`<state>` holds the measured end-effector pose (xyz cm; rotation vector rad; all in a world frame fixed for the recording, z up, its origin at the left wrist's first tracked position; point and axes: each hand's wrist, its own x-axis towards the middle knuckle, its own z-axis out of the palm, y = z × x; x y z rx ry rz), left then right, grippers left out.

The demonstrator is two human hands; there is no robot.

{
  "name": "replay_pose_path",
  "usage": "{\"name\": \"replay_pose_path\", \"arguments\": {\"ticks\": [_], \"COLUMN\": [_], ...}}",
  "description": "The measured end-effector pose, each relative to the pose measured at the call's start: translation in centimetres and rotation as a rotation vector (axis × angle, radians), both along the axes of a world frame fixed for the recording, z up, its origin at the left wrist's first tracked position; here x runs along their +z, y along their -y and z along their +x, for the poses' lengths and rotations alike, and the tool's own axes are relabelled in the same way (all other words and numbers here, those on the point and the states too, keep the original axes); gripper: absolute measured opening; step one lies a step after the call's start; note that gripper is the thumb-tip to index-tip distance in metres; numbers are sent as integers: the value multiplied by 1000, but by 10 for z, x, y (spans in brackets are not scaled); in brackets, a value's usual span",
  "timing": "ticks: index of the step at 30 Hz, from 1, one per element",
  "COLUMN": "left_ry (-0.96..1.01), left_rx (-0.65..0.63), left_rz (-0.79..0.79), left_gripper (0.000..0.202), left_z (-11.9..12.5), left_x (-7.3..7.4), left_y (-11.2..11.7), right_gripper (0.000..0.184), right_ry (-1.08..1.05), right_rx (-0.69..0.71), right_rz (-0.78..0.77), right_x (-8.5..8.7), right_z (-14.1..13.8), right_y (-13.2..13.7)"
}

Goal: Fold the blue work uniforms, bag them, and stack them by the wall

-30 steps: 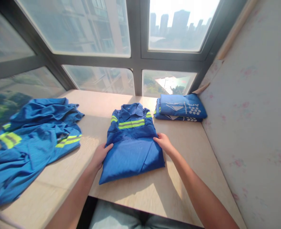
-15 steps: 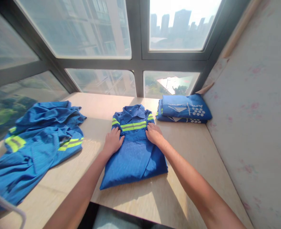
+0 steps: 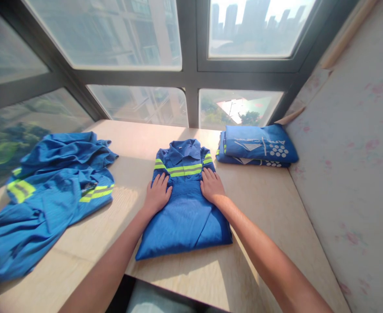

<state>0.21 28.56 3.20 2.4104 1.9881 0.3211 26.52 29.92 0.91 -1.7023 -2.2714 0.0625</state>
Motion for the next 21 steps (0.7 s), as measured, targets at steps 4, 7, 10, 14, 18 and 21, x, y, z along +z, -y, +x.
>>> {"name": "replay_pose_path", "arguments": {"ticks": [4, 7, 10, 14, 18, 21], "left_ry": [103, 158, 224, 352, 399, 433], "left_rx": [-4, -23, -67, -116, -109, 1], "left_rz": [24, 46, 83, 128, 154, 142], "left_gripper": [49, 46, 44, 43, 39, 37], "left_z": [-5, -9, -16, -34, -55, -63], "left_x": [-3, -7, -11, -12, -1, 13], "left_y": [8, 18, 31, 55, 81, 91], "right_gripper": [49, 48, 48, 49, 45, 40], "right_ry": [-57, -133, -241, -353, -407, -475], "right_rx": [-10, 19, 59, 108, 87, -32], "right_rz": [24, 47, 71, 64, 39, 53], "right_x": [0, 0, -2, -6, -3, 6], "right_z": [2, 7, 16, 35, 60, 69], "right_y": [11, 22, 35, 60, 84, 88]}}
